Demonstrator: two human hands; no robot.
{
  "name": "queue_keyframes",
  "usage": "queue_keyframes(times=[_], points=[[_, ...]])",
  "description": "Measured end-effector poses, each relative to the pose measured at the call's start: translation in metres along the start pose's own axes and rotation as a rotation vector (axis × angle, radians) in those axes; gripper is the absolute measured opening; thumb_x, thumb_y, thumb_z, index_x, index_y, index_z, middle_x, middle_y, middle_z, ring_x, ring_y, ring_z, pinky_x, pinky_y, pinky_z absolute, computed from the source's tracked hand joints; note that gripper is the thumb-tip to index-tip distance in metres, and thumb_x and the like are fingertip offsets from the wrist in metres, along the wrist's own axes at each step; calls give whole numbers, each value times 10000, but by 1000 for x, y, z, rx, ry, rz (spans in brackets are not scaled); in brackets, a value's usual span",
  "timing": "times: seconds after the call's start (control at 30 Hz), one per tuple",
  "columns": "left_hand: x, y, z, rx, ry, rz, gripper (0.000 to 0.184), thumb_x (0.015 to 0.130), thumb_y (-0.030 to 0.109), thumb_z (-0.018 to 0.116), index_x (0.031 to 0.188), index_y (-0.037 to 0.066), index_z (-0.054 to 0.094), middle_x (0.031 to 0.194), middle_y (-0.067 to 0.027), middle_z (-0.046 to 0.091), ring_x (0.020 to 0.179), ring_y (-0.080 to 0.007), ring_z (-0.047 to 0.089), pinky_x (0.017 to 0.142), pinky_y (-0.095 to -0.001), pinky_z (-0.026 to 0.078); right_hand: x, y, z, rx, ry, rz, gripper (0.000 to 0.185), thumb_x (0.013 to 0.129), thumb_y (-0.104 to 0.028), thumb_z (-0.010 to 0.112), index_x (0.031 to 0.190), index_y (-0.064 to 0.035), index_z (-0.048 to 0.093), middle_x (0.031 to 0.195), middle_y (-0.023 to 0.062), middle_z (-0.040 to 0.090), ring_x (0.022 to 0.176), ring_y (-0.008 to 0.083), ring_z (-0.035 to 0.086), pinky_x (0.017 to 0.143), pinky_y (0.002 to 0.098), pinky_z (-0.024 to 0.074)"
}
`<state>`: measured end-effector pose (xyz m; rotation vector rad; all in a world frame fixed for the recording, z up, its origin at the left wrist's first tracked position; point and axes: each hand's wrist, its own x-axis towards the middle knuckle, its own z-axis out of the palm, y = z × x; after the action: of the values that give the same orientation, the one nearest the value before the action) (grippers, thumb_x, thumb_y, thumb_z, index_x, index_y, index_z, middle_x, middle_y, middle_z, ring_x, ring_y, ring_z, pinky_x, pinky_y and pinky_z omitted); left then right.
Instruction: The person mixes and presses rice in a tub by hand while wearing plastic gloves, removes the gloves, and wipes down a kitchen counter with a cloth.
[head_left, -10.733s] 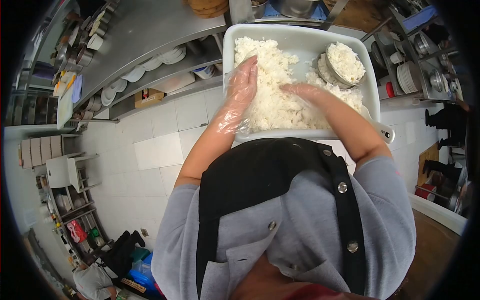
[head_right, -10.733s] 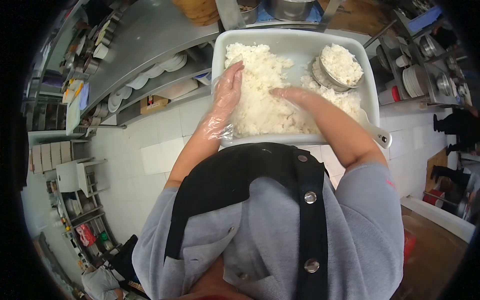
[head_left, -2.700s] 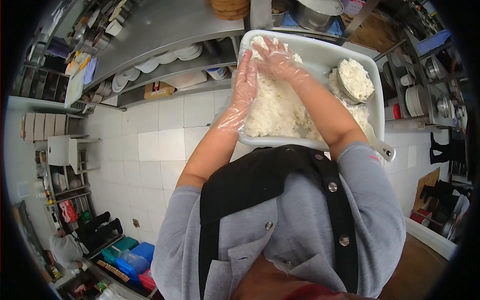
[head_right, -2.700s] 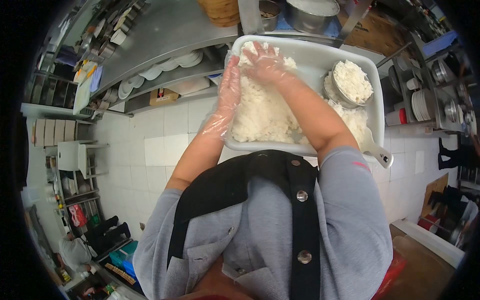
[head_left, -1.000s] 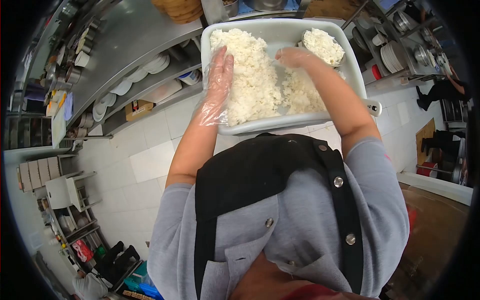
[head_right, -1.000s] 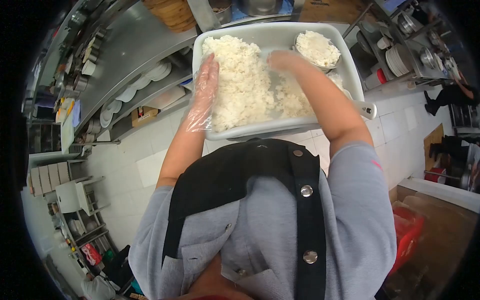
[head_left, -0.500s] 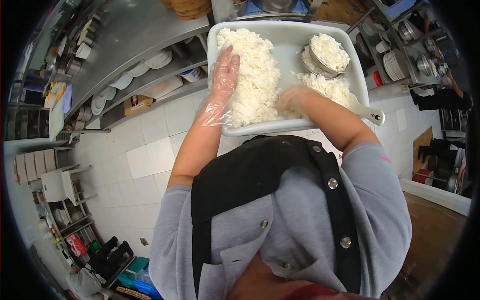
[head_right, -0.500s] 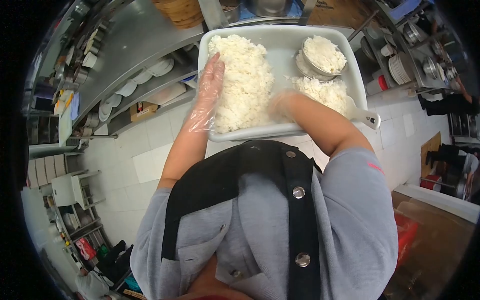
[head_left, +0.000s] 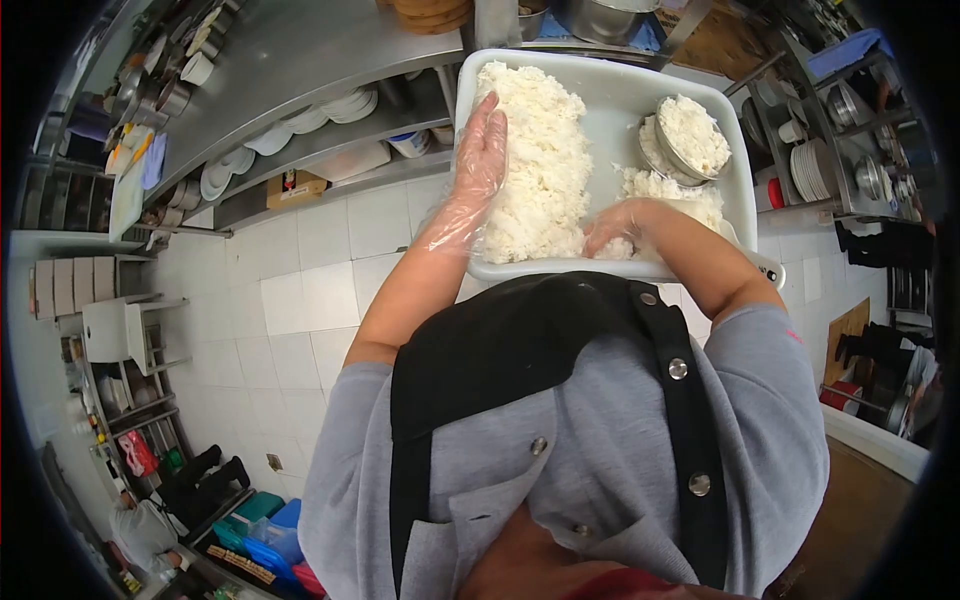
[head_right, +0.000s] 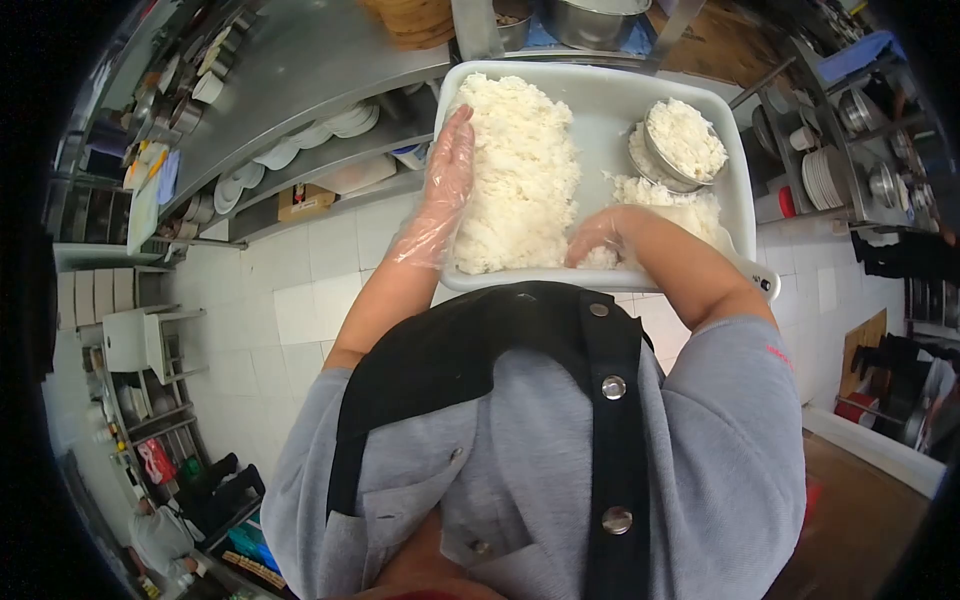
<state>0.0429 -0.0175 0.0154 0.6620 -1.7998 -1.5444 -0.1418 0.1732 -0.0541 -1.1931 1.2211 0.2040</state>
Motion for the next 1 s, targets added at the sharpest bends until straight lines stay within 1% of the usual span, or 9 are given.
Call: queue_keyframes(times=[0.1, 0.23, 0.3, 0.4, 0.47, 0.63, 0.7, 0.9, 1.0], points=[[1, -3, -2, -120, -29, 29, 463, 1001, 337, 431, 1364, 51, 445, 1365, -157, 475, 1265, -241, 437, 1056, -312, 316, -26, -45, -13, 266, 44, 258, 557, 813, -330, 647, 1330, -167, 523, 1484, 61, 341, 1321, 206, 364, 1065, 462, 323], [1, -2, -1, -140, -62, -13, 468, 1002, 351, 432, 1355, 46, 459, 1354, -141, 486, 1248, -211, 442, 1050, -304, 318, -52, -50, -25, 321, 260, -9, 584, 794, -306, 673, 1336, -159, 514, 1473, 37, 355, 1329, 190, 356, 1111, 403, 253], [0, -4, 1, -204, -48, -12, 478, 997, 367, 441, 1345, 41, 472, 1349, -139, 493, 1241, -204, 444, 1050, -307, 320, -61, -100, -19, 162, 693, -8, 688, 774, -326, 696, 1389, -147, 445, 1496, 97, 306, 1325, 227, 377, 1091, 394, 300], [1, -8, 0, -347, -46, -44, 485, 994, 376, 448, 1332, 30, 484, 1336, -128, 507, 1230, -192, 451, 1048, -301, 321, -34, -156, -5, 647, 955, -20, 667, 804, -387, 678, 1407, -265, 420, 1487, 213, 273, 1364, 326, 303, 1114, 364, 283], [-1, -1, -2, -300, -33, -29, 485, 994, 377, 446, 1325, 25, 490, 1331, -123, 513, 1226, -189, 455, 1046, -298, 323, -9, -160, 7, 39, 1206, -28, 725, 803, -215, 673, 1440, -307, 341, 1449, 329, 228, 1321, 415, 345, 1084, 385, 333], [-2, 5, -2, -143, -22, -19, 477, 997, 373, 441, 1308, 17, 505, 1318, -110, 526, 1213, -180, 465, 1038, -290, 330, 6, -160, 26, -148, 1164, -75, 639, 736, -40, 641, 1325, -250, 511, 1398, 397, 234, 1193, 497, 453, 1017, 379, 403], [0, 0, 0, -222, -23, -41, 471, 999, 370, 435, 1303, 18, 511, 1314, -113, 529, 1208, -186, 473, 1037, -293, 333, -1, -164, 15, -165, 1075, -53, 510, 726, -52, 661, 1209, -203, 598, 1314, 372, 391, 1164, 447, 502, 983, 375, 424], [3, -7, -2, -180, -1, 22, 456, 1000, 362, 437, 1285, 19, 531, 1290, -114, 549, 1200, -187, 480, 1034, -293, 336, -21, -162, -7, -78, 1023, -97, 364, 726, -95, 684, 1081, -166, 646, 1116, 278, 584, 1147, 391, 534, 924, 391, 449], [0, -3, -2, -153, 41, 10, 447, 999, 357, 442, 1268, 15, 546, 1272, -107, 563, 1194, -187, 485, 1034, -295, 338, -18, -164, -3, -52, 1106, -160, 443, 748, -61, 643, 1177, -154, 588, 1170, 292, 551, 1189, 428, 488, 956, 403, 436]])
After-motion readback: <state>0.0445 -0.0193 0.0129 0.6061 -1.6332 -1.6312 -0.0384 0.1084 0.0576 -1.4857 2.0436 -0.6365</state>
